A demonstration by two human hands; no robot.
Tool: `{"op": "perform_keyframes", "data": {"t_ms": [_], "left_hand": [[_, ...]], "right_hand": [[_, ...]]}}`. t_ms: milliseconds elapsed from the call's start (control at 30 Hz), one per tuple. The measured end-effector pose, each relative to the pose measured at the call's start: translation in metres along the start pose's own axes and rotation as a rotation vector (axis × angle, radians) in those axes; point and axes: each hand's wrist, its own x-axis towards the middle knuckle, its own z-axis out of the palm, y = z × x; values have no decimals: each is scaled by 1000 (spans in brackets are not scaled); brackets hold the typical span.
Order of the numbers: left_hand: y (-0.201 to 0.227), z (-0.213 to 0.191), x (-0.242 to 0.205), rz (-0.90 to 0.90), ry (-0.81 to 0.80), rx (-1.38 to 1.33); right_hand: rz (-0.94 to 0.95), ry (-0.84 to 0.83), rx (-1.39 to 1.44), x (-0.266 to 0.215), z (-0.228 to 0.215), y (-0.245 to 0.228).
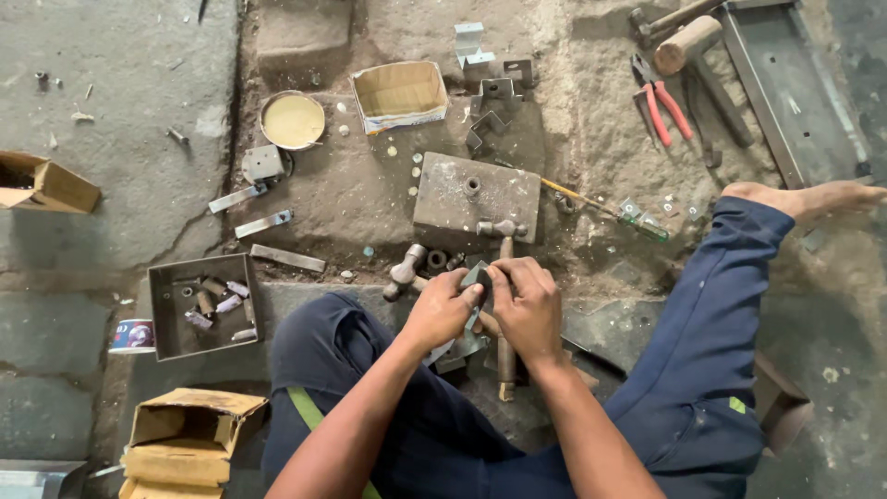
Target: The person sits on the floor and uses a hammer to strike small metal pieces placed on a metal block. They repeatedly pick up metal pieces, position them on the block, and hammer them to shape or flatten them.
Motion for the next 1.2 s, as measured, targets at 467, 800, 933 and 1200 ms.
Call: {"op": "perform_keyframes", "data": {"t_ms": [467,800,933,1200], "left_hand": [[-12,13,1,104,16,95],[-35,15,-26,79,-288,126],[-29,19,-50,138,-175,438],[-26,21,-56,-31,21,770]], "right_hand": [[-18,-6,-123,-17,5,13],[527,-407,776,-71,-19,58],[546,-485,495,-94,-19,49],[77,-408,-92,-96,-15,19]]}}
